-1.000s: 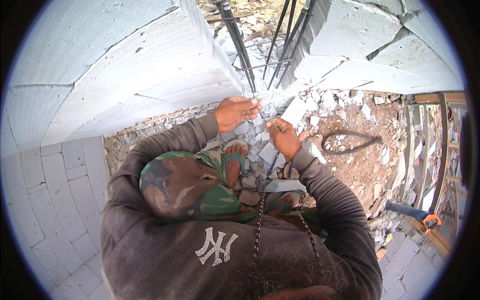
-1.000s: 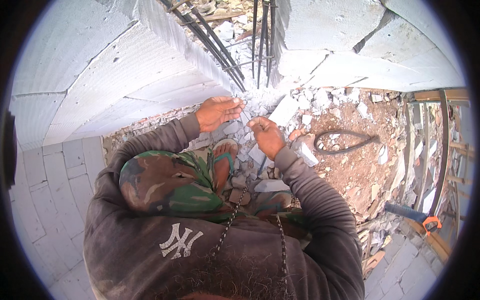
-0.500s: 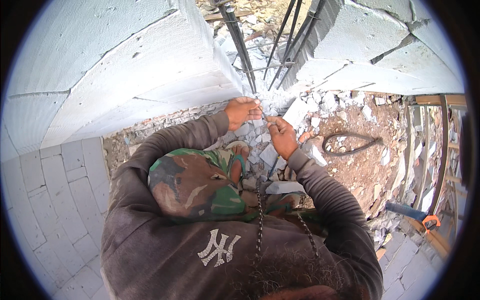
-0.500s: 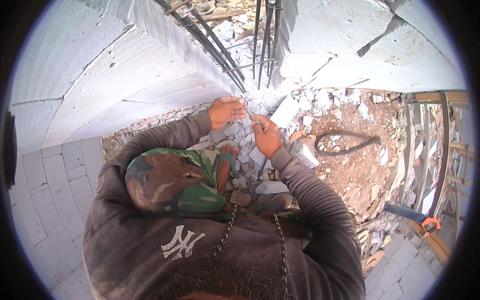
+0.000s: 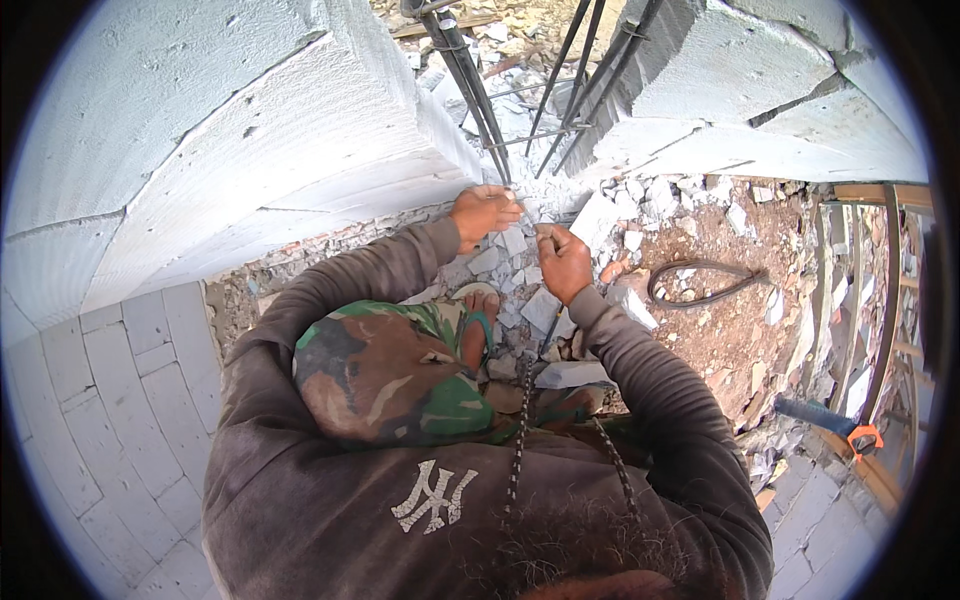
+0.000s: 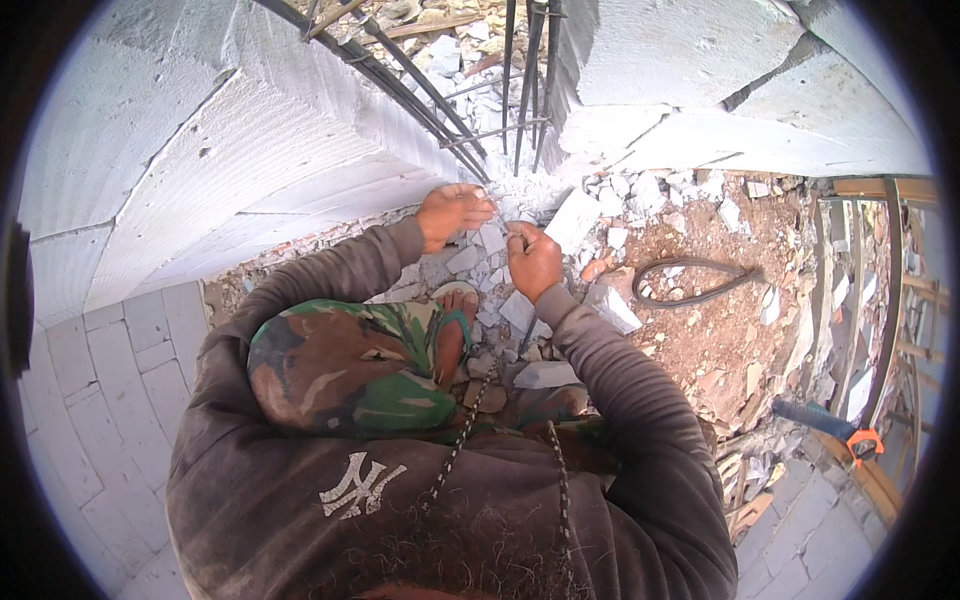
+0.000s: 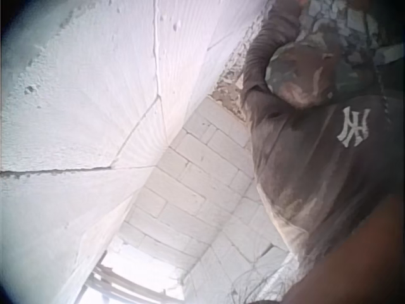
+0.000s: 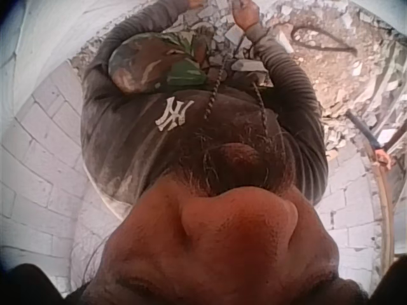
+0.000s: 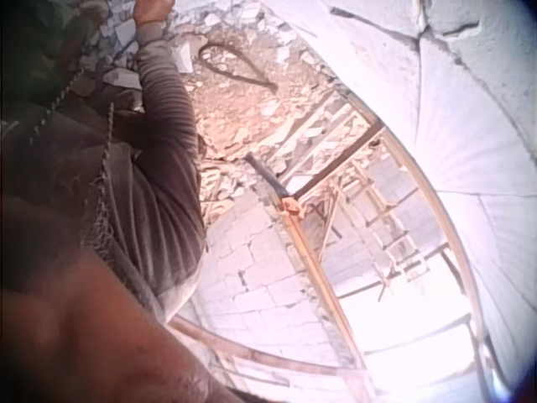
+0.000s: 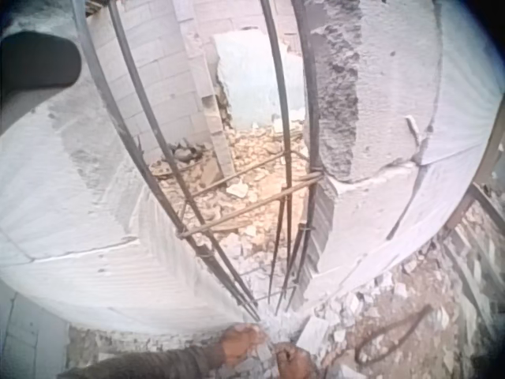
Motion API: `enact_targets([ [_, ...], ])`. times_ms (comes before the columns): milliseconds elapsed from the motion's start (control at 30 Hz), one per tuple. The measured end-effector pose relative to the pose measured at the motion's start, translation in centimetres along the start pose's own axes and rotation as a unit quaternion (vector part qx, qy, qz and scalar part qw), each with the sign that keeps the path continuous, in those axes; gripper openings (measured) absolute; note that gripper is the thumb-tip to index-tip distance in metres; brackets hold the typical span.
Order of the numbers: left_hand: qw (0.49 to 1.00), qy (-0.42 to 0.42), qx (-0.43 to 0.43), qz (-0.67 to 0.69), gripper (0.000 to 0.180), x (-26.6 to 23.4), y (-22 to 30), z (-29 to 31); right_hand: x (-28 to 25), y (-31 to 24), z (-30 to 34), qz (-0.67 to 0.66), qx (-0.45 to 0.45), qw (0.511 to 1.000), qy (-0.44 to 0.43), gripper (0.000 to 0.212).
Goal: The person uses wire and a pair of pliers to secure metal rebar rods together inside a wall frame.
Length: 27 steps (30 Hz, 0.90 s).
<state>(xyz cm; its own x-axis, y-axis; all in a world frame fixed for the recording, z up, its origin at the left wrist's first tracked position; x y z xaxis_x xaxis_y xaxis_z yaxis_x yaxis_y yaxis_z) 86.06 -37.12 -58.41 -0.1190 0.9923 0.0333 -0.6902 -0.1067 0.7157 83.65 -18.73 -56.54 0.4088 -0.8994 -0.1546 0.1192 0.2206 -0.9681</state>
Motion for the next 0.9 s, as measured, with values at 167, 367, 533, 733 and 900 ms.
enact_targets([
  [167,0.934,0.060,0.101,-0.338,0.075,-0.7,0.8,0.5,-1.0,-0.2,-5.2,0.240,-0.045,0.970,0.017,0.029],
  [367,0.881,0.082,0.158,-0.438,0.093,-0.9,1.4,-1.7,2.1,-0.1,-8.8,0.310,-0.110,0.943,-0.040,0.031],
  [533,0.856,0.069,0.118,-0.498,0.086,-2.0,1.5,-4.9,2.4,-0.3,-9.7,0.318,-0.169,0.932,-0.038,0.032],
  [733,0.837,0.135,0.088,-0.524,0.064,-1.4,2.2,-3.6,2.0,-0.1,-10.3,0.247,-0.107,0.963,0.012,0.028],
  [900,0.836,0.178,0.114,-0.506,0.048,-1.7,1.3,-2.5,2.5,1.4,-10.7,0.147,-0.013,0.988,0.041,0.023],
])
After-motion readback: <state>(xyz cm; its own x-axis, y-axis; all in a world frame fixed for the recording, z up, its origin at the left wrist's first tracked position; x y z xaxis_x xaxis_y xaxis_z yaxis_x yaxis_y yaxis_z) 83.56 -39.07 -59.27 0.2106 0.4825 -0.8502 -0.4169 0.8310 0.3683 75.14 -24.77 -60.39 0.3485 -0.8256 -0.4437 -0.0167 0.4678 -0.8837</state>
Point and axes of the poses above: each hand's wrist, its own z-axis away from the middle knuckle, its own x-axis out of the palm, y = z × x, the point moved 8 cm from there along -z, towards the middle knuckle, and after that the axes turned 9 degrees about -z, right-handed, at the moved point
